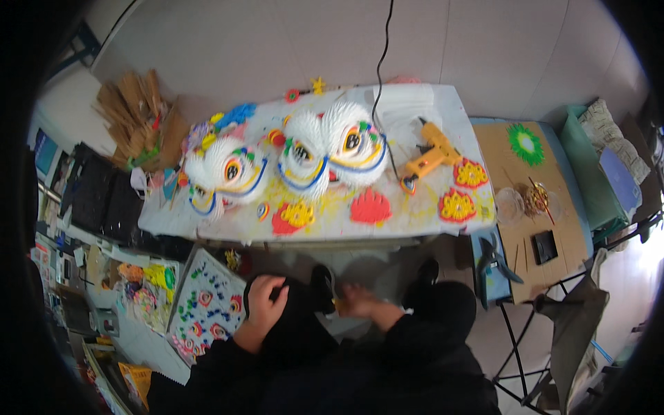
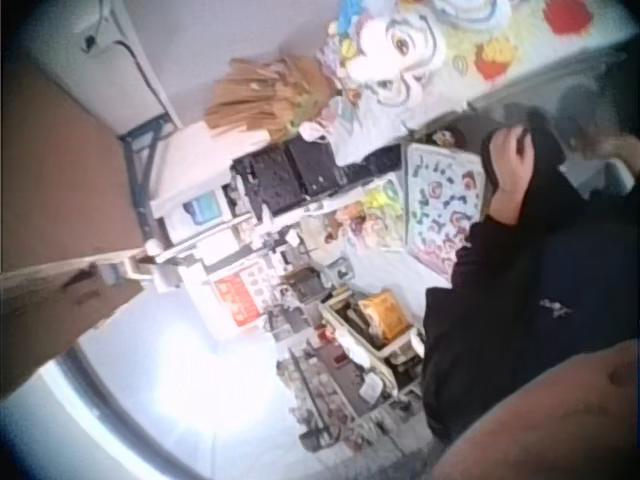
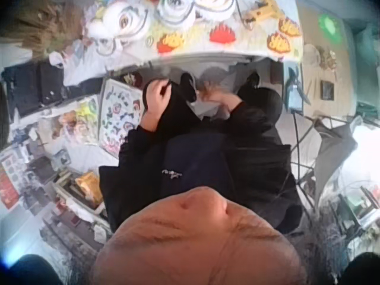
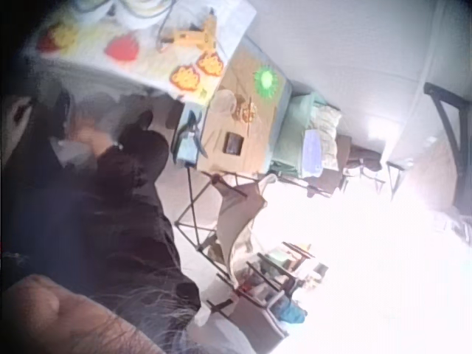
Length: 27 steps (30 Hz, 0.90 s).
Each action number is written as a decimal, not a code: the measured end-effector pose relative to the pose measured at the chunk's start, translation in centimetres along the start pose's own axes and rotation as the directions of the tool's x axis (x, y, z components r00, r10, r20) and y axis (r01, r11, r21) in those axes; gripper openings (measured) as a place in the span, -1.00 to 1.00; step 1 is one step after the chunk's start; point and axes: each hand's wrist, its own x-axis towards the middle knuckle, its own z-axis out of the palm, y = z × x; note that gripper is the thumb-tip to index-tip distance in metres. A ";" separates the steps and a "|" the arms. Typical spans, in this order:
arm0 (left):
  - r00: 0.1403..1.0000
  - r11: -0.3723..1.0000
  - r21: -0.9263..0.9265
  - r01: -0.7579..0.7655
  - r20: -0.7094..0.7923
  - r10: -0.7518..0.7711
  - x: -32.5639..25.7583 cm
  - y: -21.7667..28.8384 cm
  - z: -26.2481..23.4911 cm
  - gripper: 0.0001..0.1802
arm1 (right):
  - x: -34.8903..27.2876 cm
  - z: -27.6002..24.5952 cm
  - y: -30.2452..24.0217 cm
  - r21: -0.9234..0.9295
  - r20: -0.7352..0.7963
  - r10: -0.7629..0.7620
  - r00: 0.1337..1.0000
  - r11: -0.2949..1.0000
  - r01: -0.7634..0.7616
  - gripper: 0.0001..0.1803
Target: The person assembles decorative lion dance masks by attaching foam pieces to wooden sticks using a hot glue gun. They cut the sticks to length with shears and attach the pieces to the mask base on the table.
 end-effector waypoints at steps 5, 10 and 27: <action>0.994 0.956 -0.273 -0.105 0.007 0.111 0.2 5.0 -2.9 -0.73 | -10.6 -7.2 -8.3 0.354 -0.157 -0.267 0.951 0.883 0.307 -0.04; 0.902 0.885 -0.197 -0.423 0.004 0.432 1.1 9.3 -6.7 -0.70 | -16.4 -10.5 -15.5 0.053 -0.292 -0.358 0.887 0.920 0.389 0.00; 0.982 0.704 -0.697 0.136 0.188 -0.003 3.6 9.9 -3.4 -0.91 | -15.3 -11.6 -10.3 0.216 -0.693 -0.220 0.686 0.845 0.489 -0.47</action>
